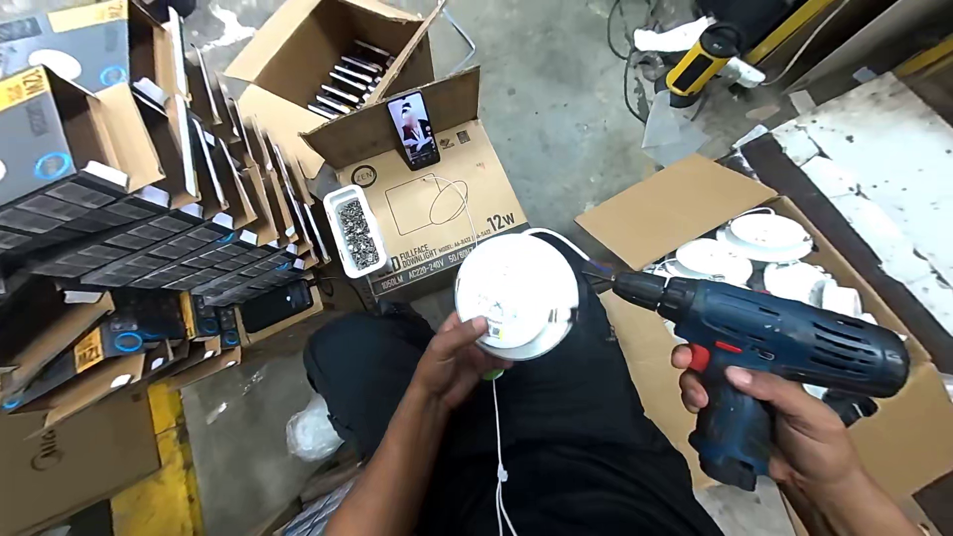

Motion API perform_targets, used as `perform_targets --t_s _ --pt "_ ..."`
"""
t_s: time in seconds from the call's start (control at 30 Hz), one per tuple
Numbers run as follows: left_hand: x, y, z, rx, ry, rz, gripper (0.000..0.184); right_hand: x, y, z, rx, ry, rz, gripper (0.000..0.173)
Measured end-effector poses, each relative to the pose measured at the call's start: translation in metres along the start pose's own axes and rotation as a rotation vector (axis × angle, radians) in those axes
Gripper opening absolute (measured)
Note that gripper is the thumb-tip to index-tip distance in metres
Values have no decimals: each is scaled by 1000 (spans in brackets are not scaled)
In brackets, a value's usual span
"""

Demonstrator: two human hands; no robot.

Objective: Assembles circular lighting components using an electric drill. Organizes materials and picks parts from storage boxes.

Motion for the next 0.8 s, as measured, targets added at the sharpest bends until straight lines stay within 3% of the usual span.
perform_targets --t_s 0.07,0.17,0.33,0.5,0.63,0.77,0.8 --pt "0 -6 -26 -78 -95 76 47 0 -2 -1 -16 5 15 35" --pt "6 -24 -62 -174 -37 177 47 2 -6 -6 -55 3 24 34" --pt "7 -43 -111 -299 188 331 65 17 -9 -12 -84 3 -43 35" --pt "9 -42 -116 -327 308 384 78 47 1 1 -72 115 -162 34" --pt "14 -44 -114 -353 372 354 84 54 10 17 -9 92 -212 33" --pt "26 -45 -82 -458 565 68 99 49 12 25 59 113 -254 34" --pt "27 -42 -60 -424 688 24 93 48 13 25 66 115 -263 34"
Point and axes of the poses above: each hand's wrist, its own y-axis towards the middle knuckle, its own x-axis out of the palm, z = x × y, the point moved 10 cm from there along y, towards the middle knuckle, and after that the axes turned 8 degrees about -y, right-handed, at the moved point
